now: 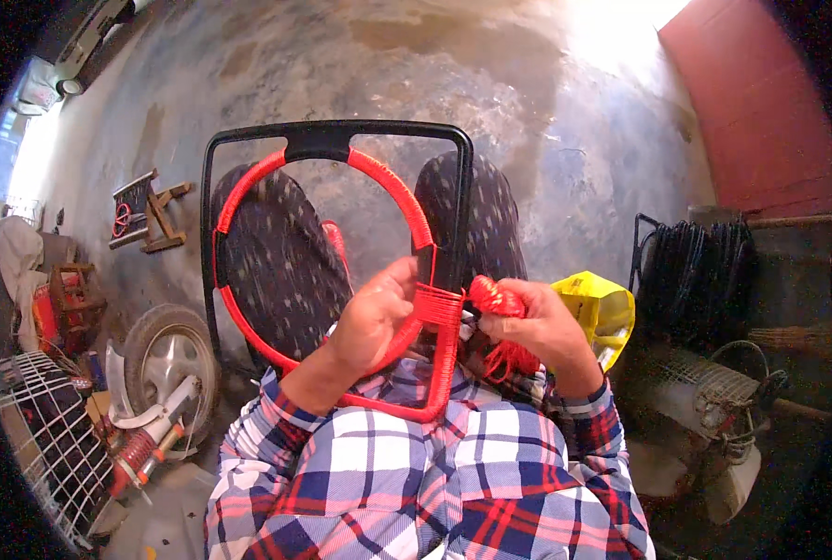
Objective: The person sits on the floor and wraps a red cord around the black frame of a rectangular object. They repeatedly loop the cord around the frame's edge, pulling it tight to secure it in place.
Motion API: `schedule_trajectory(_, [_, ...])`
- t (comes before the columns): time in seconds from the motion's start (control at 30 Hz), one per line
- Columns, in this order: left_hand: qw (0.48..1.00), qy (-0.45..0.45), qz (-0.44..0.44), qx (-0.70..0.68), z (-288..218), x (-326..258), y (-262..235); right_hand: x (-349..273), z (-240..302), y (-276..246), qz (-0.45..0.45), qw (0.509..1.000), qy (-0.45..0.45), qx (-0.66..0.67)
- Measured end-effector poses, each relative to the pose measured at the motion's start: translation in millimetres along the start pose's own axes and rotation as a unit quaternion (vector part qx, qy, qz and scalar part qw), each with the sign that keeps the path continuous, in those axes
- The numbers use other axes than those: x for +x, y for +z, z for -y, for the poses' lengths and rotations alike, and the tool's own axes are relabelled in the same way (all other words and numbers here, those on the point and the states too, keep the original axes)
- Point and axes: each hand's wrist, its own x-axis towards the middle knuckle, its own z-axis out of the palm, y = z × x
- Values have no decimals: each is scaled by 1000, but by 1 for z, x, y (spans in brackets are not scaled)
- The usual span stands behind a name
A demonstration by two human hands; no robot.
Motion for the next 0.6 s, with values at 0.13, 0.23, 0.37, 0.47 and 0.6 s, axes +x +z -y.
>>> schedule_trajectory(0.13, [1000, 9, -3, 23, 2, 0, -1, 1, -5, -10, -83, 995, -39, -36])
schedule_trajectory(0.23, [999, 0, -22, 28, 0, 0, 7, -4, 7, 2, -77, 985, -67, 136])
schedule_trajectory(0.37, [998, -49, -31, 11, 0, 0, 2, 1, 10, 33, -36, 891, -108, 440])
schedule_trajectory(0.47, [996, -66, -47, -21, 2, -1, -6, 12, -1, 33, -13, 839, -93, 536])
schedule_trajectory(0.6, [998, -58, -39, -8, 3, -4, -12, 18, 5, 34, -80, 932, -82, 345])
